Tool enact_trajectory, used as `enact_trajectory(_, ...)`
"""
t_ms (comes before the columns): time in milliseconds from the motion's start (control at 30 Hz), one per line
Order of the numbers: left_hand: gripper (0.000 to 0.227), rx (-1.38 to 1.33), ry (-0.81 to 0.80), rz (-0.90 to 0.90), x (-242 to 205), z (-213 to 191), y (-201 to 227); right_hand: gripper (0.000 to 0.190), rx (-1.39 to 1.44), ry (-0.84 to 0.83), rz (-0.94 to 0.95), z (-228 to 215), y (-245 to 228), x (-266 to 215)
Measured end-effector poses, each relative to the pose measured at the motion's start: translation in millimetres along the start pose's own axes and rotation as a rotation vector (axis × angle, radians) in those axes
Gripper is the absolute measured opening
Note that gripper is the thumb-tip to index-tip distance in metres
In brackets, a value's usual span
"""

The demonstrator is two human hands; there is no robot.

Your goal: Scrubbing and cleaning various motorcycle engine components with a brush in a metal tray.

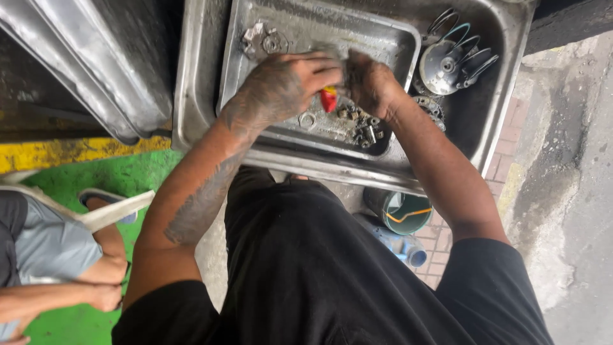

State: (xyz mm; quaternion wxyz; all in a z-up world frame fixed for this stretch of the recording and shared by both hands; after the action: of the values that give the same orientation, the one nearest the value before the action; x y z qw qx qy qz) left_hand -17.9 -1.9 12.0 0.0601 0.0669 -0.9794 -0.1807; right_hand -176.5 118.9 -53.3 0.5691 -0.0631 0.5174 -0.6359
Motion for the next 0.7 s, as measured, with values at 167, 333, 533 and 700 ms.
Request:
enact_trajectory(167,0.025,-0.193,0.102,0.101,-1.6,14.8,-2.4,0.049,-0.076,0.01,-0.04,22.0,-6.4,-0.5)
enact_trajectory(333,0.023,-0.035,0.143,0.069,-18.6,7.1,9.7,0.048,-0.175,-0.094,-0.033,26.9,9.9,3.3)
enact_trajectory(533,0.029,-0.171,0.251,-0.09,-74.5,-29.8,-27.0,0.038,-0.313,-0.178,-0.021,40.5,21.4,32.5)
enact_trajectory(700,0.029,-0.308,0.343,-0.339,-140.5,-66.5,-32.3,0.027,-0.88,-0.334,-0.141,85.3,20.5,72.5)
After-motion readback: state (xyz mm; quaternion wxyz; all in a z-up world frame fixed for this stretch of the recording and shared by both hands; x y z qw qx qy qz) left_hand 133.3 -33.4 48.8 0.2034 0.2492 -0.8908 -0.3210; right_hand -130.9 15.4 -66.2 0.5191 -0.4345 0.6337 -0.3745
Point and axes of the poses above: each hand's wrist, its own x-axis towards the middle knuckle, its own z-axis out of the palm, y = z × x, the point moved 3 cm from there along x, towards the middle knuckle, and after that the axes turned 14 degrees about -z, right-handed, at the moved point
